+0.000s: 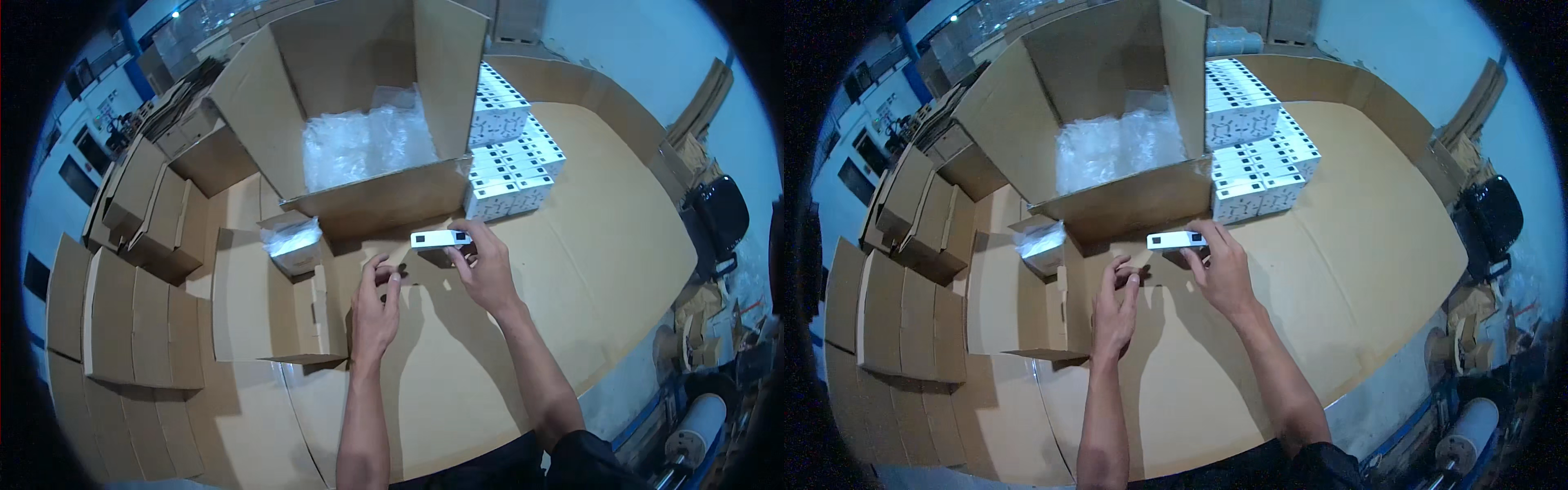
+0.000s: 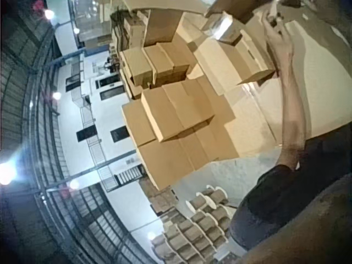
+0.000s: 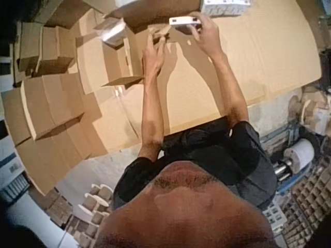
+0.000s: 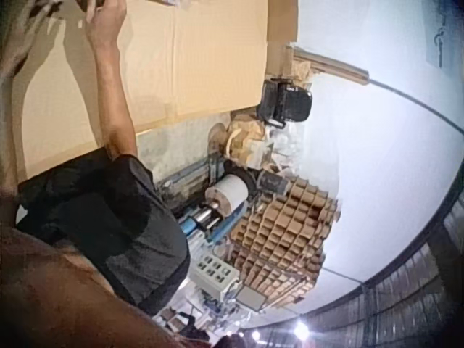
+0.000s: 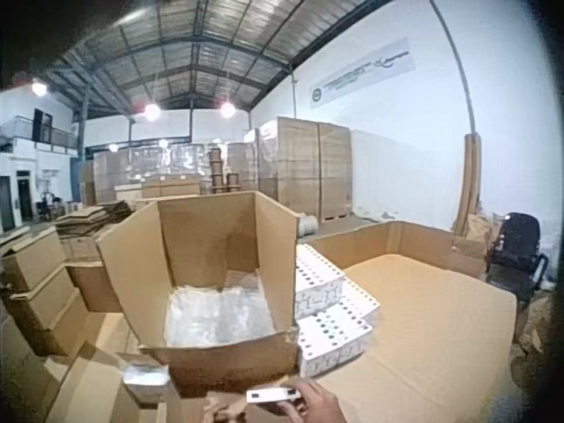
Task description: The person packs small white boxes into larger cardboard boxes by hand, wrapping them in protective plastic wrap before placing them inside.
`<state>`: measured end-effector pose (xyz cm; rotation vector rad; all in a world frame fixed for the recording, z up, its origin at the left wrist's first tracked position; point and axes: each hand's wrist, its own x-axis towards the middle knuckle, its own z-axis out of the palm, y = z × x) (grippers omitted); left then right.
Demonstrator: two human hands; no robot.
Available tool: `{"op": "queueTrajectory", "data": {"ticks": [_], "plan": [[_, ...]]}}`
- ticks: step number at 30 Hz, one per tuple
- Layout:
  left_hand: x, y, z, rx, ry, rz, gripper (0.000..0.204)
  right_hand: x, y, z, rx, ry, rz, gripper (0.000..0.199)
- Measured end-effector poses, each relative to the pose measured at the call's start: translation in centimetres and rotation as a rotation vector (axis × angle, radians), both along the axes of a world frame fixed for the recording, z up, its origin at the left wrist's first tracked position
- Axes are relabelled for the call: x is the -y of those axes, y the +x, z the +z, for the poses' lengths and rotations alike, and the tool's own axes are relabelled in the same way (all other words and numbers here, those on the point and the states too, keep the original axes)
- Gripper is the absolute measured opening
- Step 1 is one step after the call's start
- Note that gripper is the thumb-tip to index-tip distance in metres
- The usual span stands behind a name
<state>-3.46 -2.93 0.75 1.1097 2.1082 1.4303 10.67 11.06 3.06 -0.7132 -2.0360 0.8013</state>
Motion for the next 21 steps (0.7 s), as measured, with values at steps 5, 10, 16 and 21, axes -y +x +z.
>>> {"op": "queueTrajectory", "data": {"ticks": [5,10,16,21], "plan": [[-0.2,-0.7,0.8,0.264,0.008,0.082,0.031,1.8,-1.4,-1.2,-0.060,0.011,0.036,0.033],[-1.1,-1.9,-1.8,0.341,0.108,0.049,0.036,2.6,-1.7,-1.7,-0.096,-0.029,0.112,0.035],[-1.1,-2.3,-2.0,0.469,0.153,0.048,0.026,2.6,-2.0,-2.4,-0.095,-0.085,0.182,0.031],[-1.9,-1.6,-2.4,0.450,0.223,0.071,0.039,1.2,-2.2,-4.9,-0.272,-0.400,0.184,0.029]]}}
